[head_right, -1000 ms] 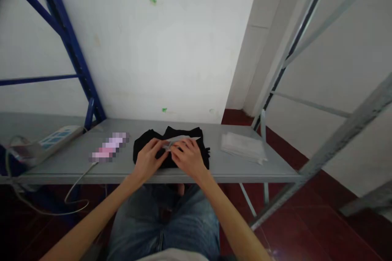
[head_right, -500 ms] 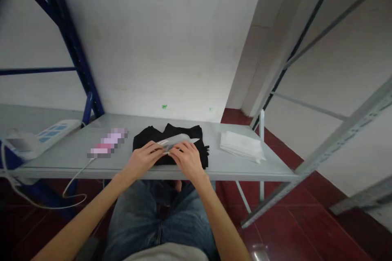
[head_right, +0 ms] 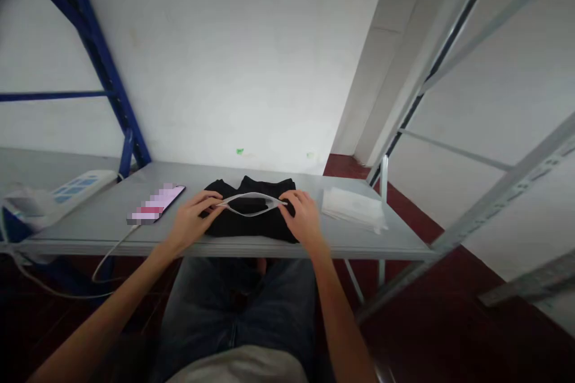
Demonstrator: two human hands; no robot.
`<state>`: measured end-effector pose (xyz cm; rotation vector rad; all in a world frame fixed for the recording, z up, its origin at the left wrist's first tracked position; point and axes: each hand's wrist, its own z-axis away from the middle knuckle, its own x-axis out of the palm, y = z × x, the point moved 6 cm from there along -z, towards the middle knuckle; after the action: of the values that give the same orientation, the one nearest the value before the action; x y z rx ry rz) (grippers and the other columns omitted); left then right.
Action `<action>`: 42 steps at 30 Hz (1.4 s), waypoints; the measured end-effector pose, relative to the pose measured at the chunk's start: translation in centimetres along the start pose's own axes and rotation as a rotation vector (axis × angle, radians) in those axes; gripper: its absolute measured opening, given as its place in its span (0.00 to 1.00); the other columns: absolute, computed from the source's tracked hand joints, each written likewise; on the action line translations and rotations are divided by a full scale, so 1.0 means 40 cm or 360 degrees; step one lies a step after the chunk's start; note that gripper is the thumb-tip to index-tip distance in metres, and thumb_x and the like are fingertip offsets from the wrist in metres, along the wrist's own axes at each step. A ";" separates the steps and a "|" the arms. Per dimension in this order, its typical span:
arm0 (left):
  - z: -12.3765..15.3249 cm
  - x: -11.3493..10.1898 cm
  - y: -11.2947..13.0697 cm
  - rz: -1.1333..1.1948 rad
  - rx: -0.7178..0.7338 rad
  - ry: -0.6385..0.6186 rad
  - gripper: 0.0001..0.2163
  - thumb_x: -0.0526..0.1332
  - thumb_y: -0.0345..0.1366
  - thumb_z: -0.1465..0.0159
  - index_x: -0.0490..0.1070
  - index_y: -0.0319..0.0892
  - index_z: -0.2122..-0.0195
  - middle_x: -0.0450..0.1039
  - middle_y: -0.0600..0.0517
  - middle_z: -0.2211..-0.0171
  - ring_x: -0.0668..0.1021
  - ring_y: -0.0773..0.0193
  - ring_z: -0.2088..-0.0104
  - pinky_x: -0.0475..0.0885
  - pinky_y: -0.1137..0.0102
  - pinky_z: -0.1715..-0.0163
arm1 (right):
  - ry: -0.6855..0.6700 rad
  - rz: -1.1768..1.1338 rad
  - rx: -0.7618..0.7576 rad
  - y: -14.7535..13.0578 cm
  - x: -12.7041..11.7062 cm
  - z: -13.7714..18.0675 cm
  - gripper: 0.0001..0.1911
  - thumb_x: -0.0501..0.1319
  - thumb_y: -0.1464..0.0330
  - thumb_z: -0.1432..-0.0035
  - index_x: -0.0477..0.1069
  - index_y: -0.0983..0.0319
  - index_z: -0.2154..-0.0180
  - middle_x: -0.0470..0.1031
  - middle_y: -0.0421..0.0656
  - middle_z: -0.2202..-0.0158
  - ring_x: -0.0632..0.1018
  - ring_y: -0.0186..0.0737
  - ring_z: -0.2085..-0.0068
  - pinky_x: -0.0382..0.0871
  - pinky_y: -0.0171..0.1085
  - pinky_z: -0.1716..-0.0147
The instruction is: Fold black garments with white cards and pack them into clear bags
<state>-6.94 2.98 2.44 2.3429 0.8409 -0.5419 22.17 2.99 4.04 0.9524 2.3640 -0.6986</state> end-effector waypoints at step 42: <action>0.008 -0.029 -0.081 0.0647 -0.0733 0.0571 0.12 0.63 0.46 0.33 0.65 0.45 0.59 0.80 0.48 0.59 0.85 0.55 0.54 0.85 0.60 0.57 | 0.0048 -0.0136 0.0621 -0.018 0.129 0.034 0.18 0.61 0.71 0.39 0.78 0.53 0.49 0.78 0.43 0.57 0.81 0.39 0.67 0.75 0.38 0.67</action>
<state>-10.02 4.32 1.57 2.1115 0.5375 0.2295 18.72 4.16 0.09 1.0259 2.3510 -1.2183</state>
